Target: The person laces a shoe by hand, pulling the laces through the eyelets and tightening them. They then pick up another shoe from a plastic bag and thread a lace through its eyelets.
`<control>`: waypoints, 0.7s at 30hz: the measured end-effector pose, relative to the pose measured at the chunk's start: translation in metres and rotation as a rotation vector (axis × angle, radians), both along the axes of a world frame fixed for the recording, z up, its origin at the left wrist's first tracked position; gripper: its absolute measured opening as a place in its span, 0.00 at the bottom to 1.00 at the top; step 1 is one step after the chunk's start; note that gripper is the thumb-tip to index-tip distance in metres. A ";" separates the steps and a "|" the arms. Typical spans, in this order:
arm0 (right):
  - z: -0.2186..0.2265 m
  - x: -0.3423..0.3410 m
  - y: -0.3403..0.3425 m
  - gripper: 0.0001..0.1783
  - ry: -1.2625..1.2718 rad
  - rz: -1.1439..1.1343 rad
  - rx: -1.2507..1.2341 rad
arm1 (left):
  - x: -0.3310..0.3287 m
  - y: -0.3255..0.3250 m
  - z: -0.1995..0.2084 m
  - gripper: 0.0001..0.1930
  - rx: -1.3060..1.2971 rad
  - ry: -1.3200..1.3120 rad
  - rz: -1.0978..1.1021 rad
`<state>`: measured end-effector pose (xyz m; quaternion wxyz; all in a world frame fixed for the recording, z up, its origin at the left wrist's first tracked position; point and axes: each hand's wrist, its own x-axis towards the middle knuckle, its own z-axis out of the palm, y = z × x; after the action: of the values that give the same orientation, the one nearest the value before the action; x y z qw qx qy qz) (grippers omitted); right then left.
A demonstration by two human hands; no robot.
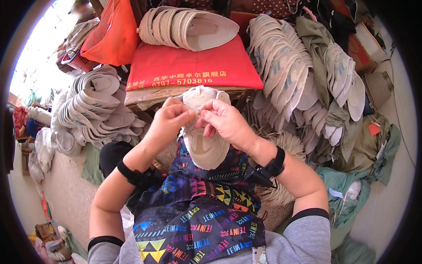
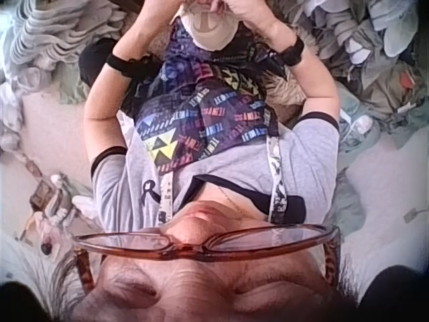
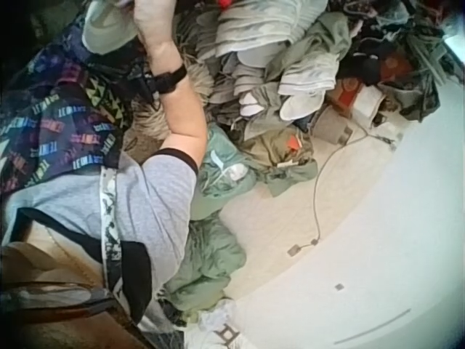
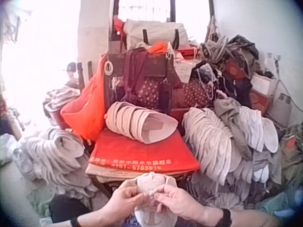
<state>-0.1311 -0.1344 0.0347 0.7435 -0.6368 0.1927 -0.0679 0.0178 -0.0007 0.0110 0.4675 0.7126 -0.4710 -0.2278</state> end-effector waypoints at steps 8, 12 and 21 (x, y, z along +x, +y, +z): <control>0.045 0.003 0.004 0.08 -0.256 0.071 0.009 | -0.012 0.009 0.056 0.06 -0.363 0.049 0.113; 0.032 0.013 0.016 0.09 -0.261 0.194 0.122 | -0.004 0.004 0.031 0.06 -0.355 0.195 0.162; 0.196 -0.004 -0.006 0.17 -0.534 -0.169 -1.102 | 0.012 0.003 0.053 0.21 -0.063 0.684 -0.401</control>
<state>-0.1351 -0.1403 0.2303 0.3198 -0.8708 -0.0136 -0.3731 0.0294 0.0023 0.0641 0.5651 0.4748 -0.4249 -0.5242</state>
